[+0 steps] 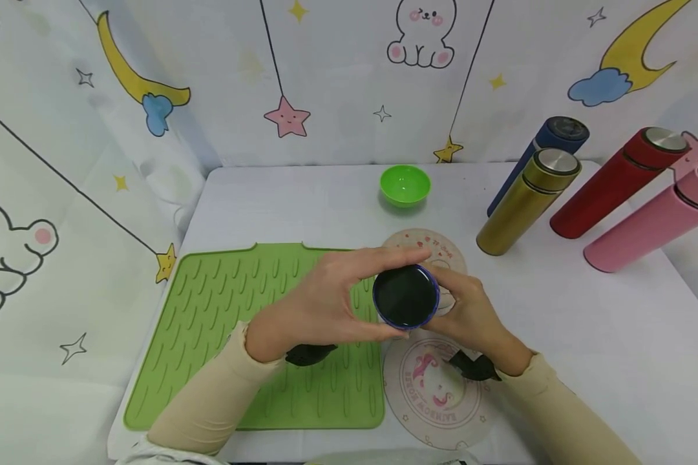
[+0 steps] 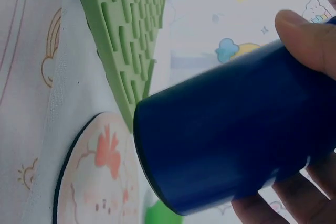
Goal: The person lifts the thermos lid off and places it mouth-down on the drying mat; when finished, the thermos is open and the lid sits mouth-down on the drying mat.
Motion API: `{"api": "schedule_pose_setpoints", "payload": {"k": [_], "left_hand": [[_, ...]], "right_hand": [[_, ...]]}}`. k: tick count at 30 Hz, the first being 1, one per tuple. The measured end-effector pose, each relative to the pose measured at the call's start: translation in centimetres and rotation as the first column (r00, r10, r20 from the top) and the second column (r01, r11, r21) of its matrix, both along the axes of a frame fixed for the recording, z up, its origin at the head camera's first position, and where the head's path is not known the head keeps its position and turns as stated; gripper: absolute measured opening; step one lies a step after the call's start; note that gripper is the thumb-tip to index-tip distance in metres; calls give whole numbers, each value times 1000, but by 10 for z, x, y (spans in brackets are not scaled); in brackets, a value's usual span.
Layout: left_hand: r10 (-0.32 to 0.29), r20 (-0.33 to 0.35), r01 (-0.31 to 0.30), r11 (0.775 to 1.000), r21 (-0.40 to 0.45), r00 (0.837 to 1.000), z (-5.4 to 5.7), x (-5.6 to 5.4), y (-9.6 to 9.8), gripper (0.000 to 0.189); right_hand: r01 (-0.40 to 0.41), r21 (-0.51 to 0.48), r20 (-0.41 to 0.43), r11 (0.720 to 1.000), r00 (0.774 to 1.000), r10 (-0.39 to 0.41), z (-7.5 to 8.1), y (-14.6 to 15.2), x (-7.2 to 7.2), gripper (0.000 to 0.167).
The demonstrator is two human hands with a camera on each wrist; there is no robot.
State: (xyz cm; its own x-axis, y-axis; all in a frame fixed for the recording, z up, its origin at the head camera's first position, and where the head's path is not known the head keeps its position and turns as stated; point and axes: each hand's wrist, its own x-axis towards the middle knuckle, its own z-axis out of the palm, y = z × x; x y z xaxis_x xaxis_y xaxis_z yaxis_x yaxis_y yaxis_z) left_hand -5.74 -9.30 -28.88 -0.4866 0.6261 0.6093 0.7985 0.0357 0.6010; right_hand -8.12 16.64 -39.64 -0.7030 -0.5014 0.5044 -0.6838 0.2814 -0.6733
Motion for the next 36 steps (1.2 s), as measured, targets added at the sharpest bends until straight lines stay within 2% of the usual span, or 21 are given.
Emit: {"api": "schedule_pose_setpoints", "payload": {"k": [3, 7, 12, 15, 22, 25, 29, 33, 36], "left_hand": [[-4, -14, 4, 1000, 1, 1000, -1, 1, 1, 77], [30, -27, -29, 999, 37, 999, -3, 2, 4, 76], [97, -7, -96, 988, 119, 995, -3, 7, 10, 77], [129, -6, -126, 980, 153, 992, -2, 9, 11, 78], [121, 19, -122, 971, 204, 993, 4, 14, 5, 79], [137, 41, -143, 968, 206, 990, 3, 17, -1, 80], [216, 93, -230, 957, 178, 972, -6, 20, -13, 82], [297, 171, -320, 938, 130, 939, -20, 24, -28, 84], [342, 208, -368, 924, 101, 916, -29, 26, -40, 84]], "right_hand": [[-15, 0, -4, 1000, 1000, 15, -1, 1, 1, 84], [-7, -18, -38, 1000, 999, 6, -2, 2, 1, 83], [48, -27, -63, 998, 997, -50, -3, 1, 1, 87], [90, -6, -44, 996, 995, -90, -2, 2, 2, 87], [131, 11, -16, 991, 991, -131, -5, 11, 5, 84], [151, 4, -9, 989, 988, -151, -7, 16, 5, 83], [226, 7, -14, 974, 974, -226, -7, 25, 7, 82], [307, 8, -24, 952, 951, -307, -6, 36, 7, 85], [339, -15, -21, 941, 940, -339, -4, 44, 8, 86]]}}
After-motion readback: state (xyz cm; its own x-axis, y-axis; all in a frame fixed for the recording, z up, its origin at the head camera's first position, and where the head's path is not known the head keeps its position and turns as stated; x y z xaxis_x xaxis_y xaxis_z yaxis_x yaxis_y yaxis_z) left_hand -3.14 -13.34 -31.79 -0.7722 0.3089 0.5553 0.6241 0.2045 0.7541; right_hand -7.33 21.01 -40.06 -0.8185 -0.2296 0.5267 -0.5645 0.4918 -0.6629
